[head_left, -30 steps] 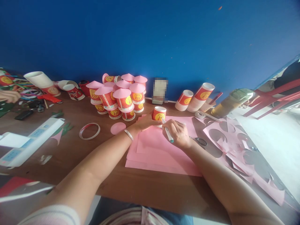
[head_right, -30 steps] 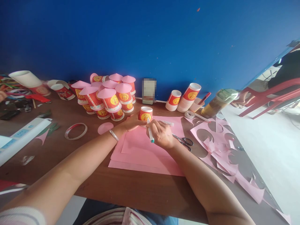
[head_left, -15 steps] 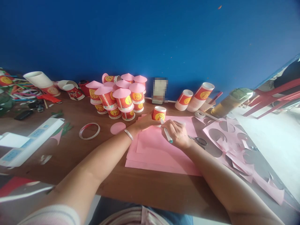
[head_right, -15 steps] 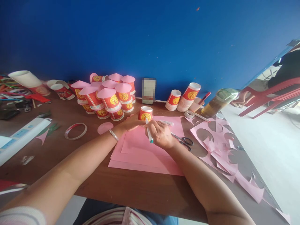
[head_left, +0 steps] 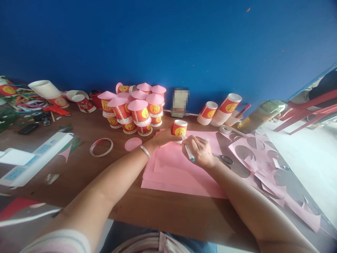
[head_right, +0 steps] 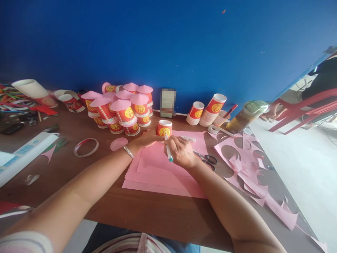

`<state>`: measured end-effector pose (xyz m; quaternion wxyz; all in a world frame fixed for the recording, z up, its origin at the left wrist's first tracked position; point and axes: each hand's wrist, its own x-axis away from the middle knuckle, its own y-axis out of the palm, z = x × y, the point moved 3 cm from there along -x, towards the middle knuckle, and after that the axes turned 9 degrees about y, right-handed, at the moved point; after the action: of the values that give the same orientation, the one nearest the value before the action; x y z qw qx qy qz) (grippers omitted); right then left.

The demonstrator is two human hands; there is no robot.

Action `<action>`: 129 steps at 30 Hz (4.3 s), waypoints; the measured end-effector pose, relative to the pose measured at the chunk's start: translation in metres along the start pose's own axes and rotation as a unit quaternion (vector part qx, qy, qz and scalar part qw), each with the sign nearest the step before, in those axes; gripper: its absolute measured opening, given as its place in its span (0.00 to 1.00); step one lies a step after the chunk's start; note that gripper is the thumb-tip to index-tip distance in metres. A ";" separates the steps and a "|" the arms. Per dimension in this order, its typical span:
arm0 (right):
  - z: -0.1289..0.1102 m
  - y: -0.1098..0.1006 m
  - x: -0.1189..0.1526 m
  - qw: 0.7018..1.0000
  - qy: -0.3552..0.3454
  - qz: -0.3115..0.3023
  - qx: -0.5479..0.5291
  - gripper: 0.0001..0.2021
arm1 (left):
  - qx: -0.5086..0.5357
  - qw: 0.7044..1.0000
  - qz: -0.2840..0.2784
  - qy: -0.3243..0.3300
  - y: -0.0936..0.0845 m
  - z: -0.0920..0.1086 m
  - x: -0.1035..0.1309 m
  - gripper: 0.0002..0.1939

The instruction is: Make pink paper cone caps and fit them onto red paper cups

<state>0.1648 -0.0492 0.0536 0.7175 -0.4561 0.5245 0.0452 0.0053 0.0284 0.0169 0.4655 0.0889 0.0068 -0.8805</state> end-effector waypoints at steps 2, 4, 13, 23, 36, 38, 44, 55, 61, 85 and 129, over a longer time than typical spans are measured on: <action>-0.001 0.000 0.000 1.000 -0.001 0.004 -0.002 0.07 | -0.006 1.000 0.003 0.003 0.000 0.001 0.000 0.31; -0.002 -0.001 -0.001 1.000 -0.005 0.007 -0.005 0.07 | -0.009 1.000 0.001 0.006 0.000 0.002 0.000 0.32; -0.004 0.001 0.001 1.000 -0.012 -0.005 -0.017 0.05 | -0.008 1.000 0.000 0.015 0.004 0.006 0.001 0.31; 0.000 0.004 0.004 0.999 -0.005 -0.026 -0.040 0.05 | -0.018 1.000 -0.004 0.004 0.004 0.007 0.001 0.30; 0.001 0.005 0.006 0.999 -0.005 -0.039 -0.031 0.05 | -0.039 0.999 -0.002 0.010 0.005 0.009 0.003 0.33; 0.001 0.006 0.006 0.999 -0.007 -0.041 -0.029 0.05 | -0.044 0.999 0.001 0.011 0.004 0.009 0.003 0.35; -0.001 0.005 0.005 0.998 -0.012 -0.037 -0.041 0.05 | -0.049 0.999 -0.002 0.020 0.005 0.009 0.002 0.36; -0.001 0.006 0.005 0.997 -0.009 -0.070 -0.039 0.07 | -0.101 0.995 0.012 0.008 0.004 0.011 0.003 0.31; 0.001 0.007 0.006 0.998 -0.013 -0.055 -0.034 0.07 | -0.118 0.993 0.008 0.012 0.004 0.010 0.002 0.26; 0.001 0.001 0.001 0.999 -0.002 -0.037 -0.020 0.05 | -0.123 0.992 0.004 -0.006 0.004 0.012 0.004 0.27; 0.019 0.005 0.007 0.989 0.110 0.036 -0.089 0.10 | 0.169 0.985 -0.001 0.039 0.002 -0.001 -0.001 0.27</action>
<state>0.1785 -0.0362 0.0453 0.6098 -0.5013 0.6102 0.0675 0.0080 0.0285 0.0159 0.4421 0.2008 -0.1238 -0.8654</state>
